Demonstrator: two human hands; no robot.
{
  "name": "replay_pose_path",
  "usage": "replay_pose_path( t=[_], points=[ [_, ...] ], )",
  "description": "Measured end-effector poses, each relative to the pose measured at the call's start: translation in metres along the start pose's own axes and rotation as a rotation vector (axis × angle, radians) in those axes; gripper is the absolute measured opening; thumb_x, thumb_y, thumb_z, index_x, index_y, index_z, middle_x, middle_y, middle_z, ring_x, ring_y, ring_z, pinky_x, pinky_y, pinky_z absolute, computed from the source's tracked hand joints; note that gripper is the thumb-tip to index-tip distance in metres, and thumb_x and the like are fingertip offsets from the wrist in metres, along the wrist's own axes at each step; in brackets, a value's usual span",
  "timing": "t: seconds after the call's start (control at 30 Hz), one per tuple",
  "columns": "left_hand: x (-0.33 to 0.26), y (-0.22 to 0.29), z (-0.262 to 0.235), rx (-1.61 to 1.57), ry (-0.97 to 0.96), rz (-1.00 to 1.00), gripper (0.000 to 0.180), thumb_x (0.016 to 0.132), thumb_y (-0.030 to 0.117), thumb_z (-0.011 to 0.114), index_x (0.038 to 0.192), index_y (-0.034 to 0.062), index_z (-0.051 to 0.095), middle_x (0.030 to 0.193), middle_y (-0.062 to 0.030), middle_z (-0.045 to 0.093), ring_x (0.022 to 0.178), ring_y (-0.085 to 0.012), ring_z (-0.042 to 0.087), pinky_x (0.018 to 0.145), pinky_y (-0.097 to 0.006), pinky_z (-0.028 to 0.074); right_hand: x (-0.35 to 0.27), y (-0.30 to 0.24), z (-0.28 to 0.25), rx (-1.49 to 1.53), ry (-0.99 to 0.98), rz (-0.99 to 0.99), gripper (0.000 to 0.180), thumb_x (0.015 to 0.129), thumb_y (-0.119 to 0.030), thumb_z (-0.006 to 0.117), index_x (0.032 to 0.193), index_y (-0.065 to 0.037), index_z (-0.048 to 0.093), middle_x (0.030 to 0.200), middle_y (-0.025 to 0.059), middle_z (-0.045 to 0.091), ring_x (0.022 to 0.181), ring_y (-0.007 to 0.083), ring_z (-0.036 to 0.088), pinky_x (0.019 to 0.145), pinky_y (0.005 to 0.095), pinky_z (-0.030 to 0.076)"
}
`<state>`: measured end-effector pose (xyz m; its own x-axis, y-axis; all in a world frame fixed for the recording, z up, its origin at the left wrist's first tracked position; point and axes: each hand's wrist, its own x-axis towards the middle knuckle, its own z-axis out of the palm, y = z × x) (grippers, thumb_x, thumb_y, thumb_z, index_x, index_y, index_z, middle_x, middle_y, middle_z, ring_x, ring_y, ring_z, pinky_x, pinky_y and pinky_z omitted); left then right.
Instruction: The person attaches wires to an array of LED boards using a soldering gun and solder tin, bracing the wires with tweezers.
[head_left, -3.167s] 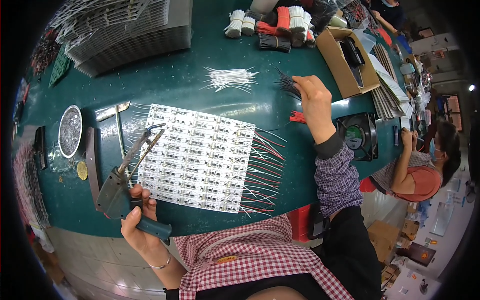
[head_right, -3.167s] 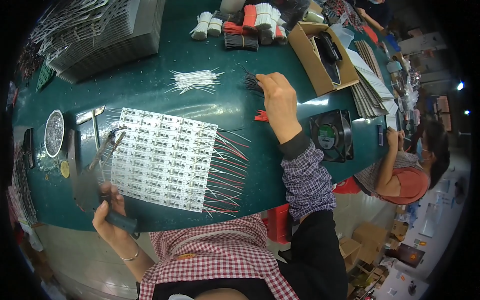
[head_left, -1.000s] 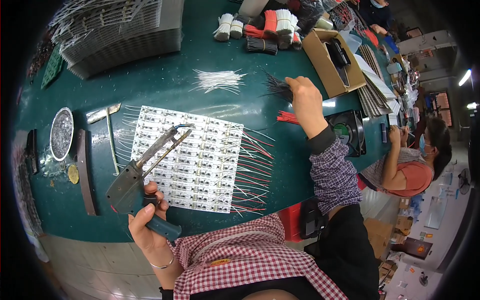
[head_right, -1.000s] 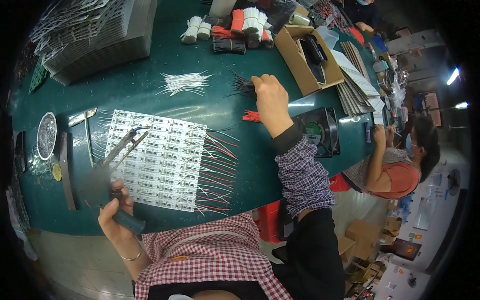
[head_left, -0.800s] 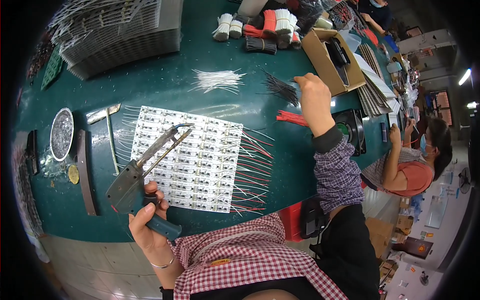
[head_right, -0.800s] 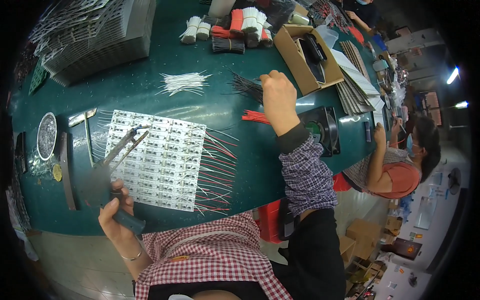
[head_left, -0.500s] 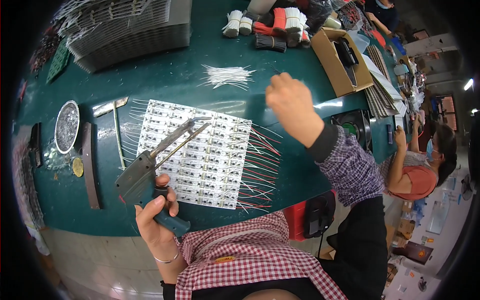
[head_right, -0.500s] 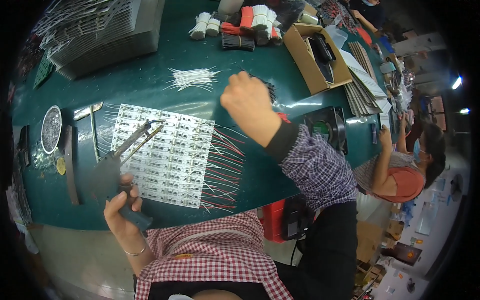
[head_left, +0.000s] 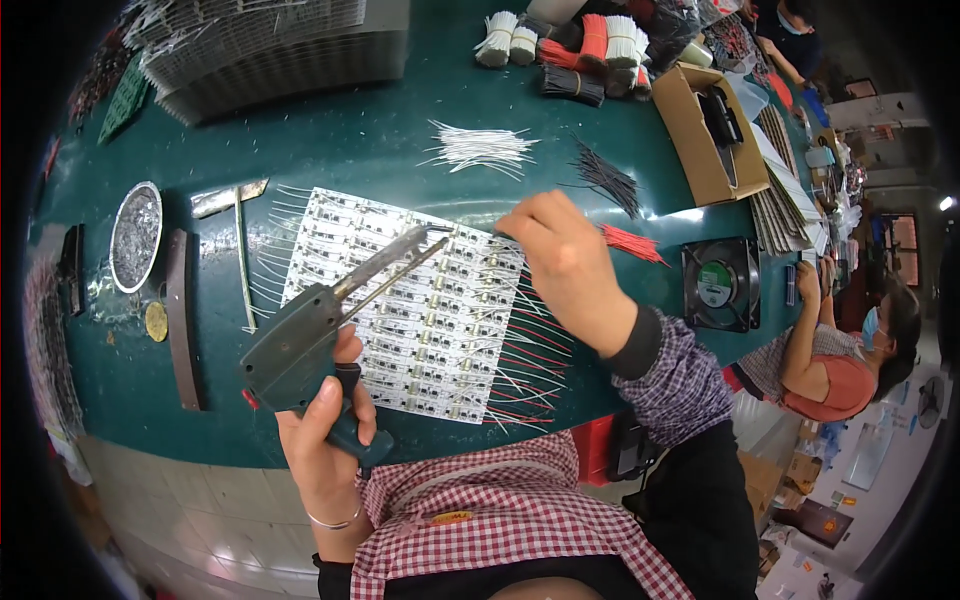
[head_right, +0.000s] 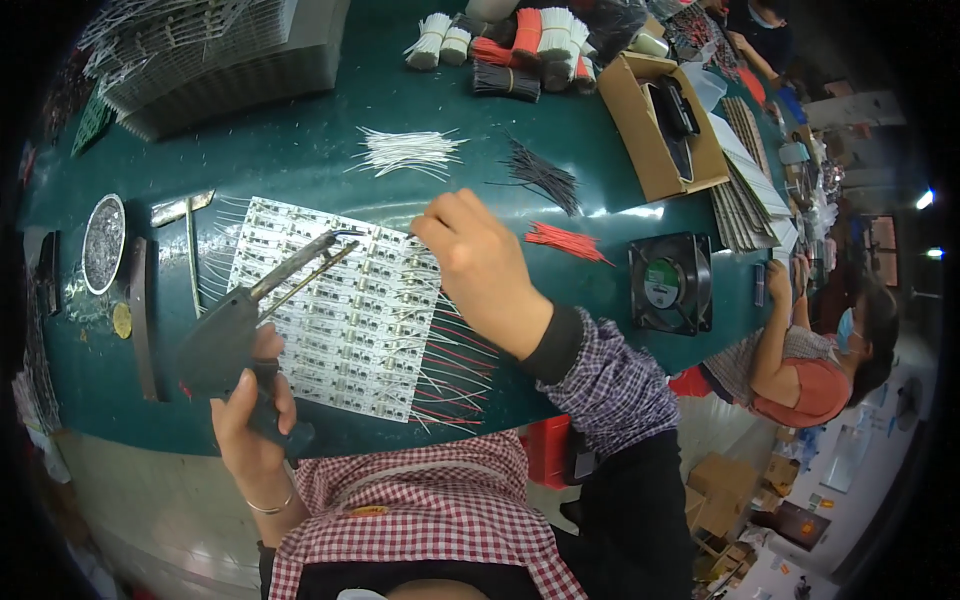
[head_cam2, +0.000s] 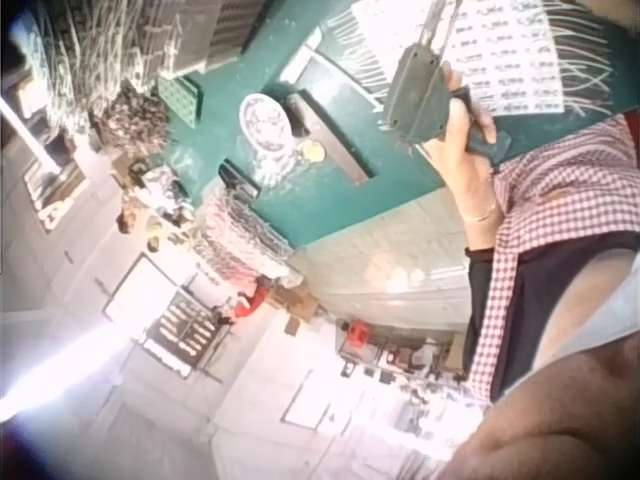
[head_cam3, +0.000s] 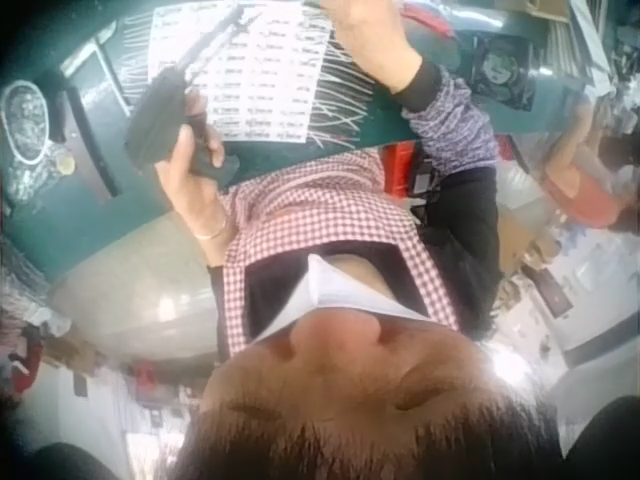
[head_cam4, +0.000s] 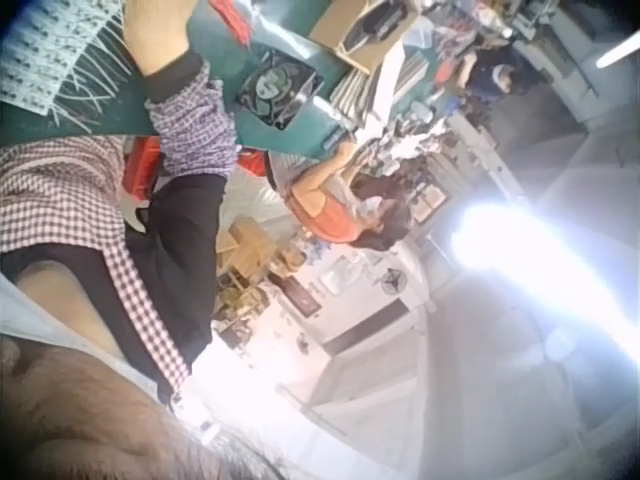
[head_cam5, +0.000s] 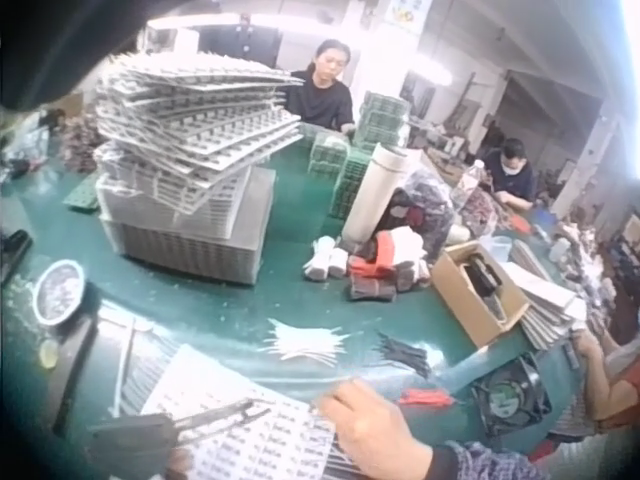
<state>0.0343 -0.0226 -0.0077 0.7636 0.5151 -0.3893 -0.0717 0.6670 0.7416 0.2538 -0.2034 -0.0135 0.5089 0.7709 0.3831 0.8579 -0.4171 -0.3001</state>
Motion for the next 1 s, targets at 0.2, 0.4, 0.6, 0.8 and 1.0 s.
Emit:
replay_pose_path(
  t=[0.2, 0.4, 0.6, 0.8, 1.0],
  points=[
    [-0.004, 0.002, 0.024, 0.219, 0.02, 0.015, 0.052, 0.08, -0.005, 0.064, 0.13, -0.0038, 0.05, 0.114, -0.0181, 0.063, 0.058, -0.0103, 0.055, 0.043, -0.022, 0.042, -0.019, -0.01, 0.016, 0.098, 0.049, 0.074, 0.032, 0.065, 0.009, 0.061, 0.095, 0.0, 0.066, 0.089, 0.0078, 0.061, 0.086, 0.0253, 0.058, 0.068, 0.0342, 0.052],
    [-0.005, -0.011, 0.034, 0.486, 0.035, -0.023, 0.04, 0.079, -0.006, 0.071, 0.118, -0.0044, 0.061, 0.103, -0.0099, 0.068, 0.068, -0.0079, 0.059, 0.055, -0.021, 0.047, -0.022, -0.01, 0.019, 0.067, 0.062, 0.071, 0.027, 0.069, 0.011, 0.066, 0.093, 0.001, 0.068, 0.086, 0.0085, 0.061, 0.078, 0.0247, 0.06, 0.066, 0.0335, 0.051],
    [-0.003, -0.035, 0.013, 0.713, -0.042, 0.179, 0.037, 0.079, -0.008, 0.068, 0.114, -0.0042, 0.06, 0.098, -0.0084, 0.066, 0.057, -0.0074, 0.054, 0.047, -0.021, 0.043, -0.024, -0.007, 0.02, 0.033, 0.009, 0.029, 0.03, 0.069, 0.001, 0.062, 0.099, 0.002, 0.063, 0.093, 0.0104, 0.058, 0.085, 0.0258, 0.057, 0.066, 0.0335, 0.052],
    [-0.002, -0.032, 0.022, 0.705, -0.051, 0.139, 0.031, 0.079, -0.006, 0.07, 0.109, -0.0046, 0.063, 0.091, -0.0066, 0.067, 0.057, -0.0073, 0.055, 0.048, -0.021, 0.044, -0.023, -0.007, 0.018, 0.027, -0.008, 0.035, 0.03, 0.069, 0.001, 0.062, 0.099, 0.003, 0.063, 0.093, 0.0105, 0.058, 0.085, 0.0256, 0.057, 0.066, 0.033, 0.052],
    [-0.002, -0.03, 0.024, 0.748, -0.042, 0.149, 0.029, 0.078, -0.005, 0.071, 0.106, -0.0047, 0.064, 0.087, -0.0065, 0.067, 0.059, -0.0076, 0.057, 0.049, -0.021, 0.046, -0.022, -0.006, 0.02, 0.022, -0.008, 0.026, 0.03, 0.069, 0.002, 0.062, 0.099, 0.003, 0.063, 0.093, 0.0106, 0.058, 0.085, 0.0257, 0.057, 0.066, 0.0329, 0.052]
  ],
)
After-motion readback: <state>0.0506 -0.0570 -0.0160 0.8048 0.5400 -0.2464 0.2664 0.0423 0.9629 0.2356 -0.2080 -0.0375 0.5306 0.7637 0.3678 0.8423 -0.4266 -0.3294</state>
